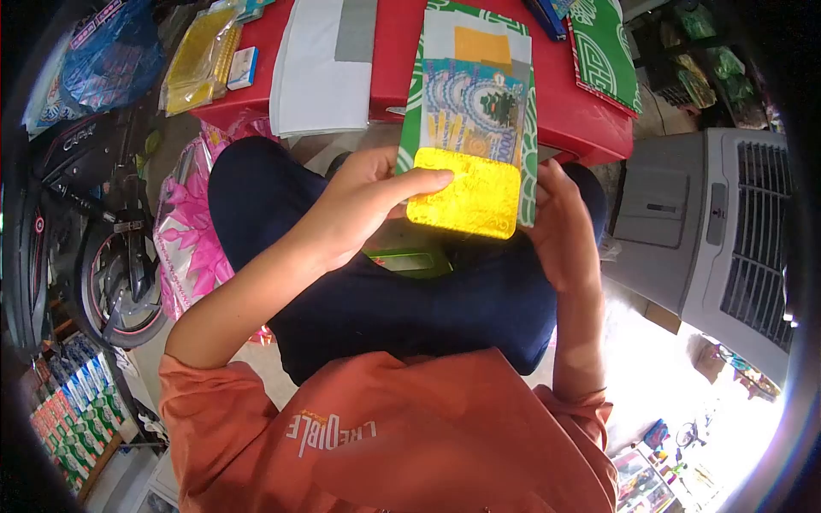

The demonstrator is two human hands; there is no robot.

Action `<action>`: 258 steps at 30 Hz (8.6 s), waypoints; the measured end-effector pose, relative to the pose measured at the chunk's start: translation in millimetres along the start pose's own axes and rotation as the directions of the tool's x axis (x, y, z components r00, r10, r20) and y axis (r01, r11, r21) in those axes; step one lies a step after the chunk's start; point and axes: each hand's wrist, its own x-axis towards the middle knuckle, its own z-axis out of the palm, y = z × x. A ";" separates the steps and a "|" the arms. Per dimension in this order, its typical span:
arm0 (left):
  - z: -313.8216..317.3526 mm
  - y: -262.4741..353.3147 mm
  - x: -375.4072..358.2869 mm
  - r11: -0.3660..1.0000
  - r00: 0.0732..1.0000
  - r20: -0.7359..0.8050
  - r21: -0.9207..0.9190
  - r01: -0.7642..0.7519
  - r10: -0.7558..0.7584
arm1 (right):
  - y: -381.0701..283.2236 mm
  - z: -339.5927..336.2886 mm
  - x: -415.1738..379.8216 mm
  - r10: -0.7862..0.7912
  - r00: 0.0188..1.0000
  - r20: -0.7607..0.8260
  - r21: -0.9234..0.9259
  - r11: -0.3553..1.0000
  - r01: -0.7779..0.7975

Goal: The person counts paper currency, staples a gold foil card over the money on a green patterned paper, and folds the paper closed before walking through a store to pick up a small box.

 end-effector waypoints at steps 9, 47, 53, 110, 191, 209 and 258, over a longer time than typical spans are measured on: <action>4.3 -5.5 -30.3 0.972 0.998 0.047 0.227 -0.062 0.052 | -4.7 35.3 19.8 -0.075 0.995 0.065 -0.064 0.995 0.079; -27.8 76.3 118.7 0.432 0.801 0.232 0.743 -0.512 0.552 | -80.3 21.5 117.9 -0.628 0.714 0.309 -0.458 0.560 0.691; -29.7 75.5 117.6 0.373 0.802 0.213 0.799 -0.471 0.558 | -81.5 24.5 116.9 -0.624 0.713 0.320 -0.424 0.579 0.696; 25.2 10.9 55.4 0.994 0.996 -0.055 0.087 -0.071 0.076 | -111.8 30.1 169.1 -0.563 0.742 0.363 -0.731 0.322 0.602; 32.4 -19.6 67.4 0.991 0.991 -0.002 -0.014 -0.134 0.134 | 60.6 22.3 10.0 -0.230 0.913 -0.336 -0.020 0.971 0.237; 35.9 -21.4 62.2 0.980 0.976 -0.105 0.091 -0.179 0.188 | 38.7 -13.9 -70.6 0.070 0.992 -0.107 -0.148 0.985 -0.086; -7.2 42.7 87.0 -0.439 0.768 0.391 0.884 -0.160 0.507 | -83.2 -55.4 40.6 -0.686 0.528 -0.500 0.061 0.580 0.812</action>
